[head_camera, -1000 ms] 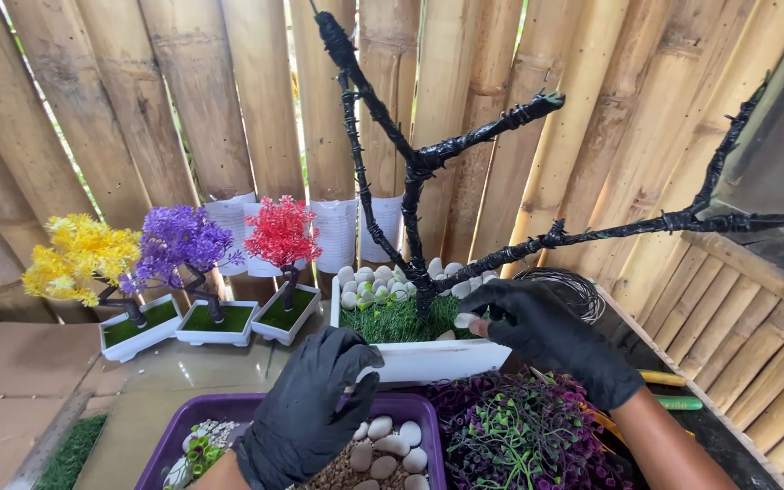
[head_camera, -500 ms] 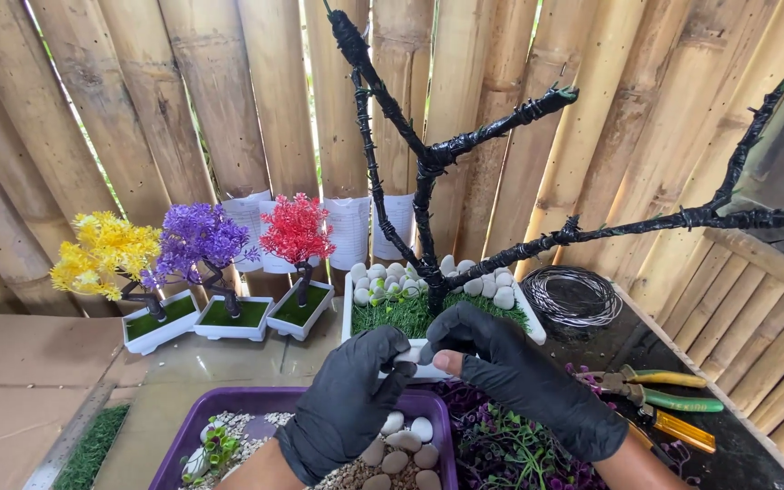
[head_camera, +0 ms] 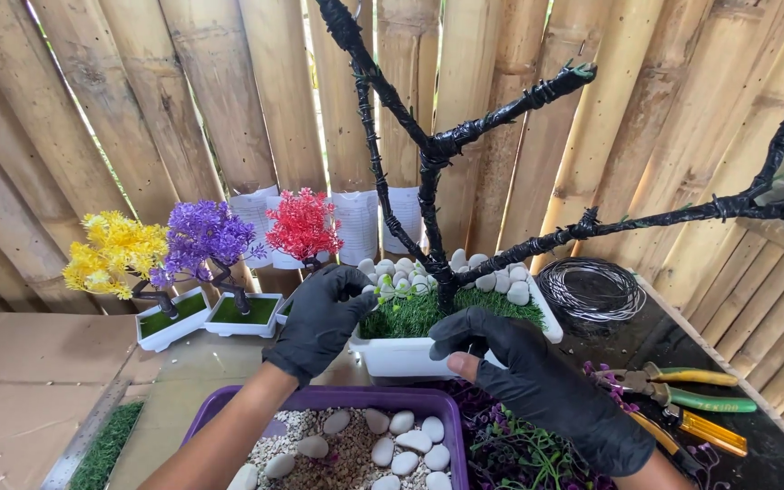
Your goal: The person arranges white stones and small green plants within a purple tray and a white rectangular bonsai pot containing a black branch structure. They place stones around the base of the branch and among the plants, adjusting their positions by hand throughout the video.
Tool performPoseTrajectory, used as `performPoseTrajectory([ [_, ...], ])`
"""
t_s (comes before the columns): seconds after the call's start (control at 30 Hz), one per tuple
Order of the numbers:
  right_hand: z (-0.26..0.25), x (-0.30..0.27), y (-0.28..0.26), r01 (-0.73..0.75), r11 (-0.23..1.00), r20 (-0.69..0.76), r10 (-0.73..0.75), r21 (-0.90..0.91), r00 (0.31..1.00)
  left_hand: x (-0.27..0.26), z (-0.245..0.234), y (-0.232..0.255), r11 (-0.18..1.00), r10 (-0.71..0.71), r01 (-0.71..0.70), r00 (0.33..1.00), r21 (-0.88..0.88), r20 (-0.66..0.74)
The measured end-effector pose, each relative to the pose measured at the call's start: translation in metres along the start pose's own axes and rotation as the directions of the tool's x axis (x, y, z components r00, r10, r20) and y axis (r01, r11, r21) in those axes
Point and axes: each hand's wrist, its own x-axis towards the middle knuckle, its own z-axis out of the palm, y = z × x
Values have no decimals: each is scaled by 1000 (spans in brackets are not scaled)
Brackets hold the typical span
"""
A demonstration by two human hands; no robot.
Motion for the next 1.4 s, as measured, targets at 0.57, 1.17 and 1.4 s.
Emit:
performPoseTrajectory([
  [0.57, -18, -3, -6, -69, 995, 99, 75, -70, 992, 19, 10, -16, 723, 299, -290, 950, 627, 94],
  [1.17, -34, -7, -3, -108, 969, -14, 107, -224, 994, 16, 5, -17, 699, 294, -326, 942, 636, 160],
  [1.4, -38, -8, -5, -48, 985, 57, 58, -165, 997, 18, 7, -15, 690, 319, -351, 933, 633, 170],
])
